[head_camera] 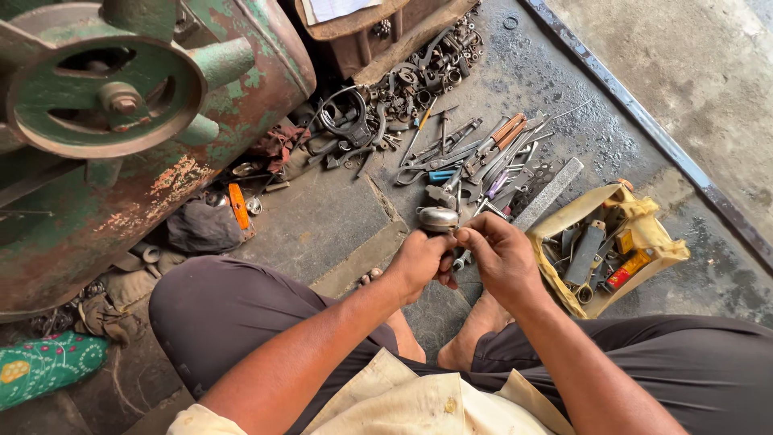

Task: The person sits on the floor and uses a wrench to loosen a nut on a small metal part. They then use a screwdriver to manipulate the internal components of the part.

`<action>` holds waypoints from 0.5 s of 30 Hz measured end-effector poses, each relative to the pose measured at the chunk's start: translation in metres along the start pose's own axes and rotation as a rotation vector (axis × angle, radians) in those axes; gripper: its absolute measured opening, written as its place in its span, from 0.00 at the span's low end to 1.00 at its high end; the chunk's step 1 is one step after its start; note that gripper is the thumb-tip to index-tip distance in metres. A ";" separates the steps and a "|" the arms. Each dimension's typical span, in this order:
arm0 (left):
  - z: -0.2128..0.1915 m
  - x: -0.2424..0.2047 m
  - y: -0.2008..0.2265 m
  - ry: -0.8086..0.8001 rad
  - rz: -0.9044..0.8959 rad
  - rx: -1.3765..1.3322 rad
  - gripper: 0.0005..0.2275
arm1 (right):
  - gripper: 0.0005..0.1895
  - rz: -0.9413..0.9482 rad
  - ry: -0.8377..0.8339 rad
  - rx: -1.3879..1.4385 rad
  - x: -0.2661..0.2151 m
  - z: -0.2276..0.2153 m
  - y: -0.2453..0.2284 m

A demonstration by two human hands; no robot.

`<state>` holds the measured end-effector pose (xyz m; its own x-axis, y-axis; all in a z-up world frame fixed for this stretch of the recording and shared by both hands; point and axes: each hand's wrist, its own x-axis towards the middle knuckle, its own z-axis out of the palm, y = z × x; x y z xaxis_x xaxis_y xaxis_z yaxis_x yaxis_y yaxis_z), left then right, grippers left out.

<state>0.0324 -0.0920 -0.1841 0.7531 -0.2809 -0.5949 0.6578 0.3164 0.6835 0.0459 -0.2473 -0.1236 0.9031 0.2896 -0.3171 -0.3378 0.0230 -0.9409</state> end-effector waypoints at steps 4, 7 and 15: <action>-0.002 0.001 -0.005 0.055 0.031 -0.016 0.12 | 0.09 0.027 -0.015 0.070 0.003 -0.003 0.007; -0.007 0.004 -0.009 0.075 0.095 0.022 0.12 | 0.08 -0.202 0.017 -0.180 0.005 -0.004 0.015; 0.009 -0.011 0.015 0.137 0.127 0.145 0.08 | 0.10 0.012 -0.013 -0.223 0.016 -0.015 0.015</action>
<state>0.0342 -0.0922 -0.1635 0.8300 -0.1184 -0.5450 0.5575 0.2056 0.8043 0.0594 -0.2572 -0.1444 0.8954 0.3012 -0.3280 -0.2801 -0.1918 -0.9406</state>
